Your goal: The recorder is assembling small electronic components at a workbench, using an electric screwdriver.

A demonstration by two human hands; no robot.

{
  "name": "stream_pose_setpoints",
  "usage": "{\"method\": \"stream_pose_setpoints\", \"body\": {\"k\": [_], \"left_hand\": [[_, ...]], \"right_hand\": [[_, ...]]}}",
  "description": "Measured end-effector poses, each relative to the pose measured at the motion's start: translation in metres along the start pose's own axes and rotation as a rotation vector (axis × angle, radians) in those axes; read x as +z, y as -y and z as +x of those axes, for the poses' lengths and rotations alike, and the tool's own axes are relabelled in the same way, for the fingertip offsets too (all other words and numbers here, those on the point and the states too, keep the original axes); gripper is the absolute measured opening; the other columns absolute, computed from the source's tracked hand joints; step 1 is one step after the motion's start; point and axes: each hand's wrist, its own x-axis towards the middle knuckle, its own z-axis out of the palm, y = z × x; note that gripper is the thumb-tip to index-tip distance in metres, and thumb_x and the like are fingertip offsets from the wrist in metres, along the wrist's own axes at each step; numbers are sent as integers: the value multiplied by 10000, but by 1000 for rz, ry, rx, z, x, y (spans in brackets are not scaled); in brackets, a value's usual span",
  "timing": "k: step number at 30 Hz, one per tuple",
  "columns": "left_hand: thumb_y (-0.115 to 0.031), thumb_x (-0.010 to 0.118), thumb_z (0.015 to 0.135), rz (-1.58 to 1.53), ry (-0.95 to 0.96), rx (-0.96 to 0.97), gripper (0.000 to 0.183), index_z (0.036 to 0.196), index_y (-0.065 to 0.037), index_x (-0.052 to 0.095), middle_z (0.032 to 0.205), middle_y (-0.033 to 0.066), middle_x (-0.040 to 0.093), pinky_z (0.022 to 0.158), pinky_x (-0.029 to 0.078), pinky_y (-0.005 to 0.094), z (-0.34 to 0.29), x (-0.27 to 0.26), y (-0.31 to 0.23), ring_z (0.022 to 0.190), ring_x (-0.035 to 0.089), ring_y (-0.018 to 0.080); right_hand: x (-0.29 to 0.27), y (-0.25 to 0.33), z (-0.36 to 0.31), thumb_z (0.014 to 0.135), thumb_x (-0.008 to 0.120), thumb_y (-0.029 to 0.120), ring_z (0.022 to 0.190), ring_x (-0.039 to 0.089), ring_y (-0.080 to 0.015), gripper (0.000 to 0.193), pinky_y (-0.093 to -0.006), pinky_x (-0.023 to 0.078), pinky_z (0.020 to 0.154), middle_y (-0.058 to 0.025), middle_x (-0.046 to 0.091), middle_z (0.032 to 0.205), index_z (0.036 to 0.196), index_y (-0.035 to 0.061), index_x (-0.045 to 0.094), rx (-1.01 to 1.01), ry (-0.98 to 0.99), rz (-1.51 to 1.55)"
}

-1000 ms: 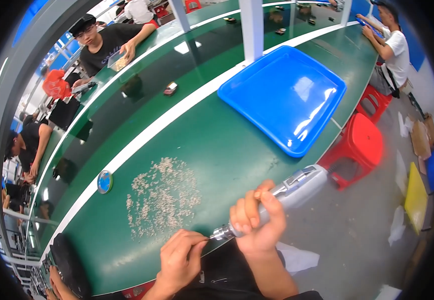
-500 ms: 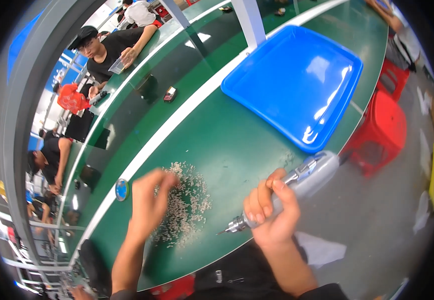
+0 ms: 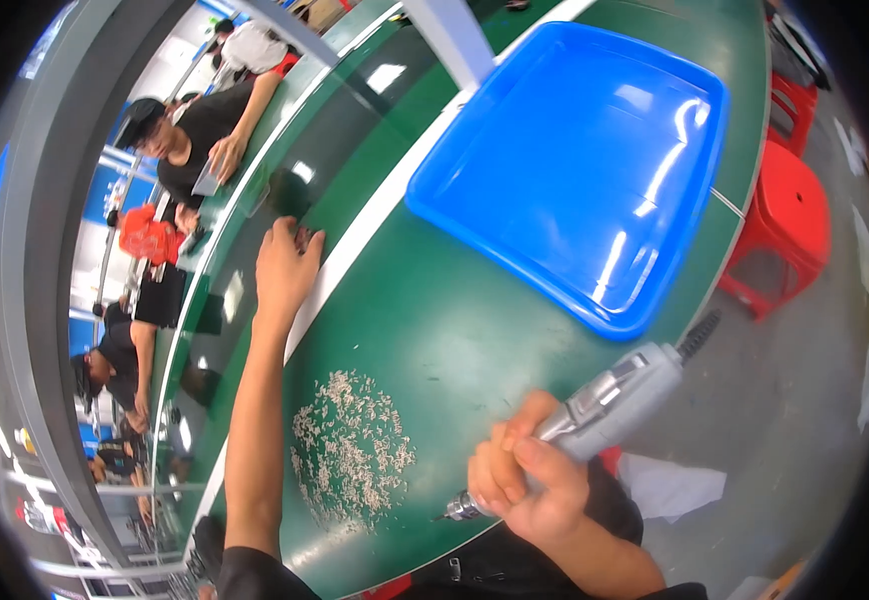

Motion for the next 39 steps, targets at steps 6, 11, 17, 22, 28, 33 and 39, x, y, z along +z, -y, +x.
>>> {"method": "stream_pose_setpoints", "body": {"k": [6,11,17,22,28,33,39], "left_hand": [[-123,698,847,-129,70,281,407,1207,29,584,1029,218,637,900,489,452,15,-11,14,1006,609,384],[-140,718,825,-268,27,299,295,1066,25,675,1018,191,645,902,494,432,2,-9,41,1006,602,377],[-121,709,783,-241,-82,439,170,901,-3,679,945,174,642,874,504,448,-34,-7,16,991,576,360],[-106,683,638,-404,-284,807,131,660,21,655,774,194,636,612,558,427,-116,-48,-75,825,611,367],[-223,659,734,-442,-164,938,237,866,-53,759,977,192,698,688,528,435,-183,-48,-163,977,614,379],[-230,657,780,-629,-206,807,186,745,-64,734,967,164,719,690,567,408,-207,-42,-175,894,679,382],[-223,620,858,-664,-70,827,224,789,-41,732,926,161,714,692,561,415,-195,-28,-195,902,688,319]], "right_hand": [[7,5,0,1007,435,179,427,397,-144,137,-311,401,451,-31,392,546,956,57,398,-48,-39,26],[8,-3,-1,1013,426,174,411,376,-133,148,-299,393,448,-22,365,528,927,67,372,-31,-94,84],[-4,11,-3,1028,427,103,445,349,-79,93,-231,333,452,-11,332,601,975,37,389,-29,-7,39],[18,14,-11,917,539,185,460,401,-85,140,-250,366,503,18,419,556,907,45,537,68,-50,100],[8,39,-28,921,537,220,466,402,-89,190,-238,383,512,25,402,558,928,30,545,158,9,61],[14,47,-39,926,546,227,482,395,-87,191,-243,362,499,32,391,562,931,36,544,185,22,32],[11,46,-38,917,562,212,503,400,-96,191,-235,362,505,5,406,574,889,23,552,207,-5,-5]]}}
